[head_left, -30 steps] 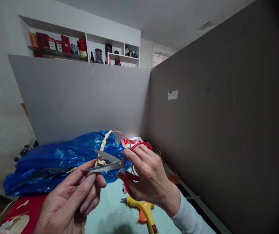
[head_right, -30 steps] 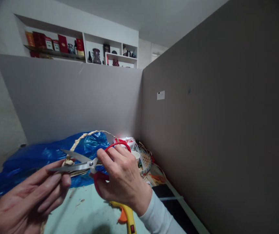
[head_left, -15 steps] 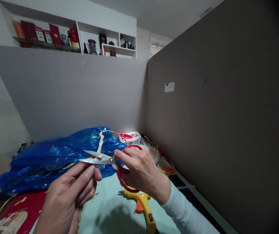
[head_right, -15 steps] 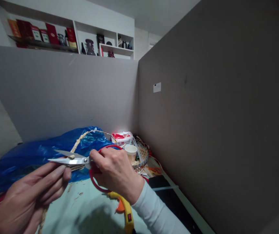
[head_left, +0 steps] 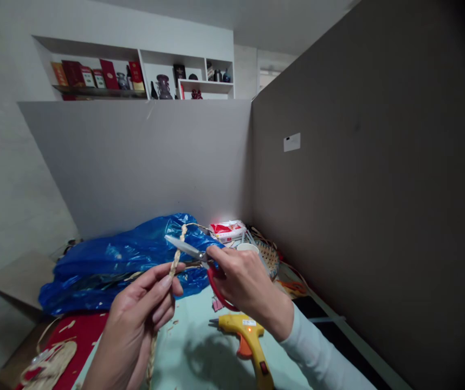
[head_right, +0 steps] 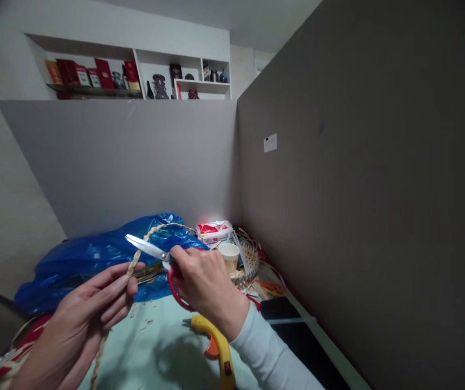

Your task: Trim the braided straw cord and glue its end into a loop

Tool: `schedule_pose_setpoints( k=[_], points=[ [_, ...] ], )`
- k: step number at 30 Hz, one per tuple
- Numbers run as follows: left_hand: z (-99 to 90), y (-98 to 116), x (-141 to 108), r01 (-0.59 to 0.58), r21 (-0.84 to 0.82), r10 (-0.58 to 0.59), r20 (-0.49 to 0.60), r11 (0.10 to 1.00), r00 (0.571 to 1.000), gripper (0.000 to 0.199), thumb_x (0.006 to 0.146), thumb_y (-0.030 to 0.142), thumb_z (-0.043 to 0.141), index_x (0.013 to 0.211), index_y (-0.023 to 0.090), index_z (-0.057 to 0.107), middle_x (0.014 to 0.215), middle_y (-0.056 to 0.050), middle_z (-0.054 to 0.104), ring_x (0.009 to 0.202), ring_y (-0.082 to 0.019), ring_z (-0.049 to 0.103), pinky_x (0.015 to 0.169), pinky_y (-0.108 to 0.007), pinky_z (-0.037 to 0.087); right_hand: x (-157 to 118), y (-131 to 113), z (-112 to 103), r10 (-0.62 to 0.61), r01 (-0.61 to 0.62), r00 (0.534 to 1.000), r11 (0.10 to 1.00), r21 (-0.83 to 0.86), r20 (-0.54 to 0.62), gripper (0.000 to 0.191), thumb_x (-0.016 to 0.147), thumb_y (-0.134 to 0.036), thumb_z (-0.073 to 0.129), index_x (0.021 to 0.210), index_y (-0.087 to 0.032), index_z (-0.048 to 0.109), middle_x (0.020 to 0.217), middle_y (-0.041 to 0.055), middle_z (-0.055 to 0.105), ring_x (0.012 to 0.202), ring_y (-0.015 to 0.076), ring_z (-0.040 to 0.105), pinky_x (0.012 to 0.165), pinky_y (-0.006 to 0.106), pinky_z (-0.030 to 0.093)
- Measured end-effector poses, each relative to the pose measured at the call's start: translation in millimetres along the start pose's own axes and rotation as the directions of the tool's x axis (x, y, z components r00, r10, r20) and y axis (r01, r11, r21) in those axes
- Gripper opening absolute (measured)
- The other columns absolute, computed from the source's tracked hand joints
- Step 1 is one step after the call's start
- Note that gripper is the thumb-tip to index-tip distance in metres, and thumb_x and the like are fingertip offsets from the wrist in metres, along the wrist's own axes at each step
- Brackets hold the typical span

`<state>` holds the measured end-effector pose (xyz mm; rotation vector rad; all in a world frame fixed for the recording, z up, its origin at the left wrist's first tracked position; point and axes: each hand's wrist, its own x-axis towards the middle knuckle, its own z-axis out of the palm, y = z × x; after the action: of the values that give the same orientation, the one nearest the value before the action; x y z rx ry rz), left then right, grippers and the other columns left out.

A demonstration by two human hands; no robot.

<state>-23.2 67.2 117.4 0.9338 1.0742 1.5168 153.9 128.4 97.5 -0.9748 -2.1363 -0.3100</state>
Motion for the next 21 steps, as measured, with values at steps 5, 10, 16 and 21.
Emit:
schedule_pose_setpoints(
  k=[5, 10, 16, 21],
  points=[
    [-1.9, -2, -4, -0.005, 0.014, 0.005, -0.011, 1.0, 1.0, 0.026, 0.068, 0.035, 0.086, 0.084, 0.02, 0.074, 0.063, 0.0, 0.066, 0.05, -0.006, 0.042, 0.043, -0.013, 0.03, 1, 3, -9, 0.027, -0.024, 0.999, 0.995, 0.093, -0.029, 0.017, 0.085, -0.013, 0.047, 0.094, -0.019, 0.06, 0.069, -0.0007, 0.06, 0.056, 0.0131, 0.048, 0.056, 0.026, 0.034],
    [-1.7, -3, -6, -0.014, 0.002, 0.014, -0.011, 1.0, 1.0, 0.024, 0.066, 0.033, 0.086, 0.079, 0.018, 0.074, 0.054, 0.003, 0.058, 0.049, -0.006, 0.042, 0.043, -0.013, 0.033, 1, -5, -20, -0.029, 0.032, 0.999, 0.989, 0.147, -0.025, 0.019, 0.082, -0.021, 0.055, 0.1, -0.019, 0.061, 0.084, 0.0027, 0.063, 0.073, 0.0174, 0.054, 0.064, 0.029, 0.04],
    [-0.8, 2, -10, -0.029, -0.076, 0.026, -0.049, 0.997, 0.998, 0.024, 0.061, 0.029, 0.085, 0.082, 0.023, 0.076, 0.061, 0.0, 0.068, 0.051, -0.007, 0.047, 0.046, -0.015, 0.036, 2, -15, -24, -0.148, 0.147, 0.989, 0.985, 0.091, -0.003, 0.02, 0.078, -0.022, 0.057, 0.098, -0.02, 0.061, 0.083, 0.0028, 0.06, 0.076, 0.0206, 0.05, 0.064, 0.033, 0.038],
    [1.5, 6, -13, -0.036, -0.105, 0.029, -0.061, 0.994, 0.998, 0.027, 0.057, 0.028, 0.087, 0.081, 0.02, 0.077, 0.061, -0.003, 0.071, 0.045, -0.006, 0.041, 0.042, -0.016, 0.033, 2, -15, -21, -0.183, 0.181, 0.979, 0.983, -0.029, -0.095, 0.021, 0.079, -0.02, 0.055, 0.098, -0.018, 0.064, 0.079, 0.0044, 0.059, 0.072, 0.0212, 0.048, 0.062, 0.033, 0.039]
  ],
)
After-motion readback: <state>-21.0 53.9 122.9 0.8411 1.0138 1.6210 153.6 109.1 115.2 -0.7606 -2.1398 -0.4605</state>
